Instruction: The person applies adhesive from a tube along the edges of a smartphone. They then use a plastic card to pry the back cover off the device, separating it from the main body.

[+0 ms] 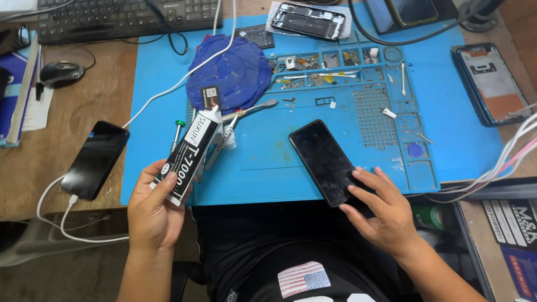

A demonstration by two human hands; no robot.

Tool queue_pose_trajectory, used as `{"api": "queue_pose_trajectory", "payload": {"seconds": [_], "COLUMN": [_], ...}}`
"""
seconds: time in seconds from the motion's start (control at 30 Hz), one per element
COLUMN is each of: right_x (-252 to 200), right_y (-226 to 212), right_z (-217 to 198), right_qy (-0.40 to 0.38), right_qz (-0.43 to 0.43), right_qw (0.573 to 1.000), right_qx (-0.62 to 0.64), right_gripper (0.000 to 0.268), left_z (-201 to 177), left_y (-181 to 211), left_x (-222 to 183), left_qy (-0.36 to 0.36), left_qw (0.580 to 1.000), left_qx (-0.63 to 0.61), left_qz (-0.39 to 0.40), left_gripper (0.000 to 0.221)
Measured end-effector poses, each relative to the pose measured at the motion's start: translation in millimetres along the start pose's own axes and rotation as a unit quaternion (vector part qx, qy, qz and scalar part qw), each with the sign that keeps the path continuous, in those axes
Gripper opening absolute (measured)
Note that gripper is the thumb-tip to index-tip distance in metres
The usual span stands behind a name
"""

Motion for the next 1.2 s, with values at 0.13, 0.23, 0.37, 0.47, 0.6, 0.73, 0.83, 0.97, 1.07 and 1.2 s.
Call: {"api": "queue_pose_trajectory", "payload": {"seconds": [0.13,0.23,0.37,0.47,0.6,0.73,0.83,0.97,1.07,1.2], "right_x": [-0.1,2.1,2.8,2.6,13.4,38.3,51.5,72.5,79.3,76.2], "right_y": [-0.1,-3.2,-6.1,-12.2,-32.1,-47.0,-50.6,-52.2,-49.6,-45.3], "right_z": [1.5,2.1,5.0,11.9,24.4,29.8,31.1,40.3,38.2,29.8], "right_qy": [-0.018,-0.024,-0.04,-0.043,-0.047,-0.077,-0.137,-0.176,-0.186,-0.158], "right_qz": [0.004,0.008,0.025,0.06,0.113,0.143,0.213,0.259,0.279,0.269], "right_qw": [1.0,1.0,0.999,0.997,0.982,0.973,0.951,0.933,0.926,0.942], "right_qx": [-0.009,-0.015,-0.015,-0.034,-0.145,-0.164,-0.179,-0.179,-0.172,-0.122], "right_gripper": [0.043,0.042,0.044,0.073,0.097,0.09,0.09,0.094,0.09,0.097], "left_z": [-9.7,-15.6,-31.9,-39.2,-50.2,-54.7,-43.6,-41.4,-35.8,-39.6], "left_y": [3.9,8.4,7.8,11.7,6.9,18.5,36.8,43.5,49.2,42.3], "left_x": [5.0,6.1,14.5,17.3,25.3,25.5,22.1,37.3,46.5,54.9], "left_qy": [0.016,0.02,0.015,0.006,0.034,0.052,0.037,0.026,0.001,-0.011], "left_qw": [0.999,0.999,0.999,0.998,0.988,0.934,0.911,0.914,0.885,0.857], "left_qx": [-0.048,-0.044,-0.028,-0.02,0.076,0.27,0.344,0.341,0.383,0.425], "left_qz": [-0.016,-0.021,-0.002,0.057,0.132,0.227,0.223,0.217,0.265,0.292], "left_gripper": [0.038,0.039,0.04,0.042,0.021,0.021,0.019,0.019,0.018,0.025]}}
Point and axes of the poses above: each hand's wrist, its own x-axis towards the middle knuckle, its own z-axis out of the palm, y = z × x, the point moved 4 cm from there along x, towards the middle knuckle, and after that the axes turned 6 degrees about z, right-handed, at the moved point
